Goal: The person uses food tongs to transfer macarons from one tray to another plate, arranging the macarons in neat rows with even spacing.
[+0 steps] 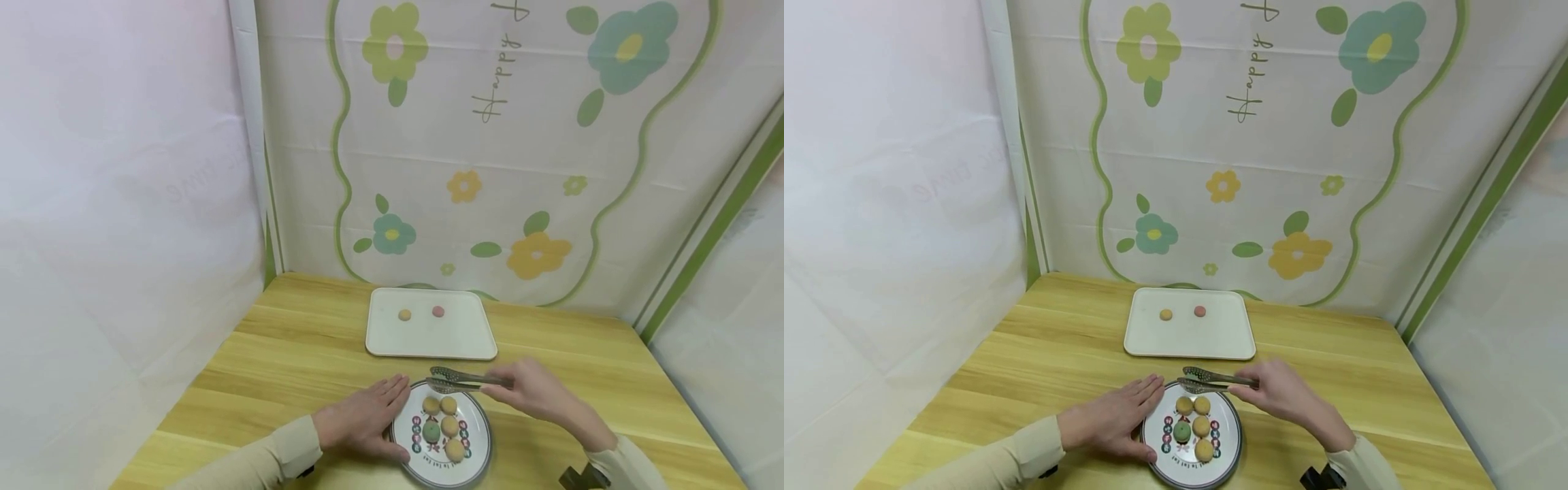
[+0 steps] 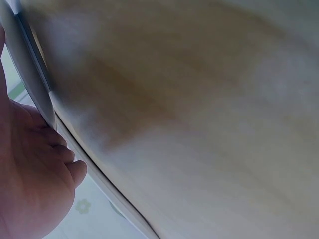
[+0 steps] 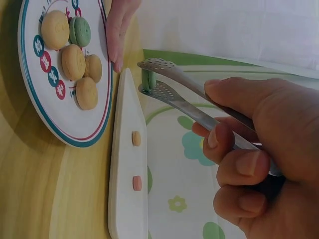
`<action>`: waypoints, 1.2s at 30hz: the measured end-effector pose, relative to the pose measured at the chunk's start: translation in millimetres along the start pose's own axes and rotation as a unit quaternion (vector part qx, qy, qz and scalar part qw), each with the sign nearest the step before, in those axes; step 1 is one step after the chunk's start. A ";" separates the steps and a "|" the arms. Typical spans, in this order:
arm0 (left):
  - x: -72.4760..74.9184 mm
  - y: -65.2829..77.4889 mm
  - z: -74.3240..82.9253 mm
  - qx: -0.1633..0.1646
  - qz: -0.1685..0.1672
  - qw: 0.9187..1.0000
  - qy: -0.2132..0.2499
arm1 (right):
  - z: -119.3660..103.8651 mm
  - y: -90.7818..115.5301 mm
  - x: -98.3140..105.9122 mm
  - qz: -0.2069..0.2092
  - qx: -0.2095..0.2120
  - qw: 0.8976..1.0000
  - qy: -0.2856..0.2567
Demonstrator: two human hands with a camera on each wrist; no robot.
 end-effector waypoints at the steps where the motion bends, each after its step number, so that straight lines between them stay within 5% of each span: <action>1: 0.3 0.3 0.0 0.000 0.001 1.000 -0.001 | -1.3 1.1 -0.9 0.001 0.005 1.000 -0.001; 15: -0.8 0.3 2.3 0.000 0.008 1.000 -0.014 | -18.0 20.2 -18.8 -0.021 0.059 0.998 -0.028; 36: -1.6 -0.6 -0.4 -0.003 0.008 1.000 -0.016 | -24.5 19.0 -41.1 -0.063 0.099 0.992 -0.036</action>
Point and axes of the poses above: each hand's wrist, its own y-axis away from the middle knuckle, its own x-axis out of the back of the hand, z = x × y, the point moved 5 cm from there along -y, towards the middle knuckle, and after that the axes turned 14 degrees about -z, right-handed, at the moved point
